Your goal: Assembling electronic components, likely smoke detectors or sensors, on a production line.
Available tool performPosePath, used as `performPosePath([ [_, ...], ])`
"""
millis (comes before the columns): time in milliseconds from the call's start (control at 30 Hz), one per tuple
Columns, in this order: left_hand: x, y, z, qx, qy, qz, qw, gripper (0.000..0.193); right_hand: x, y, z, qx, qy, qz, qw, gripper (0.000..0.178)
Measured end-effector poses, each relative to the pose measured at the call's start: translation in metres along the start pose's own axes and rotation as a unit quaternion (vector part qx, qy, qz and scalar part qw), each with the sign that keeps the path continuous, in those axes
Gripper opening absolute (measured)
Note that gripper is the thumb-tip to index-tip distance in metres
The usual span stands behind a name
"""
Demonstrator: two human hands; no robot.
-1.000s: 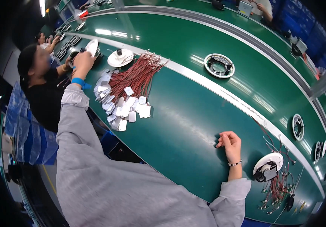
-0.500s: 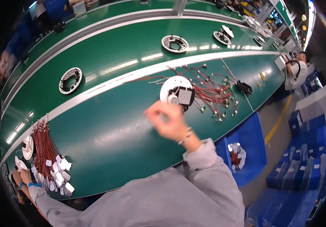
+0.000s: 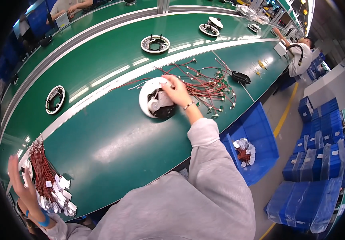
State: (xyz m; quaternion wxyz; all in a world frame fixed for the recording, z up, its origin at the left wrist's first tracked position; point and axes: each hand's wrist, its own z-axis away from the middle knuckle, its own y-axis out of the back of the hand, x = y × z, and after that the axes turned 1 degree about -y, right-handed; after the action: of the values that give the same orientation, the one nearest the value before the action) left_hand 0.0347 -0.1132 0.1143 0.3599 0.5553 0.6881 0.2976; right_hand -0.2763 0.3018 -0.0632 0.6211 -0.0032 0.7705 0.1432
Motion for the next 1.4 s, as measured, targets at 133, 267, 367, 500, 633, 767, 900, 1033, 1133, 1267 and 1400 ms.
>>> performPosePath([
  [133, 0.043, -0.008, 0.010, -0.093, -0.050, 0.168, 0.980, 0.035, -0.026, -0.077, 0.029, -0.010, 0.032, 0.033, 0.999, 0.031],
  [267, 0.023, -0.078, 0.043, -0.185, 0.056, 0.097, 0.976, 0.048, -0.041, -0.132, 0.056, -0.084, 0.047, -0.019, 0.995, 0.036],
  [367, 0.006, -0.117, 0.075, -0.251, 0.105, 0.133, 0.953, 0.055, -0.045, -0.131, 0.060, -0.111, 0.043, -0.007, 0.993, 0.039],
  [500, -0.012, -0.144, 0.104, -0.218, 0.115, 0.107, 0.963, 0.051, -0.036, -0.066, 0.044, -0.075, 0.209, 0.145, 0.964, 0.038],
  [633, -0.016, -0.145, 0.101, -0.220, 0.194, 0.177, 0.939, 0.026, -0.029, 0.050, 0.034, 0.129, 0.110, 0.453, 0.875, 0.019],
  [767, -0.043, -0.167, 0.111, -0.142, 0.199, 0.160, 0.956, 0.017, 0.012, 0.101, 0.044, 0.185, -0.036, 0.549, 0.814, 0.022],
  [900, -0.051, -0.169, 0.110, -0.169, 0.286, 0.157, 0.930, 0.025, 0.024, 0.112, 0.040, 0.160, -0.087, 0.513, 0.839, 0.012],
  [1033, -0.041, -0.166, 0.108, -0.180, 0.271, 0.044, 0.945, 0.048, 0.016, 0.125, 0.035, 0.224, -0.009, 0.493, 0.840, 0.012],
  [1133, -0.027, -0.154, 0.108, -0.222, 0.278, 0.049, 0.933, 0.038, 0.022, 0.131, 0.026, 0.404, 0.119, 0.277, 0.864, 0.009],
  [1267, -0.031, -0.175, 0.094, -0.229, 0.309, 0.017, 0.923, 0.019, 0.037, 0.145, 0.035, 0.479, 0.147, -0.052, 0.864, 0.009],
  [1400, -0.039, -0.165, 0.102, -0.213, 0.342, 0.066, 0.913, 0.015, 0.018, 0.152, 0.030, 0.535, 0.163, -0.092, 0.824, 0.015],
])
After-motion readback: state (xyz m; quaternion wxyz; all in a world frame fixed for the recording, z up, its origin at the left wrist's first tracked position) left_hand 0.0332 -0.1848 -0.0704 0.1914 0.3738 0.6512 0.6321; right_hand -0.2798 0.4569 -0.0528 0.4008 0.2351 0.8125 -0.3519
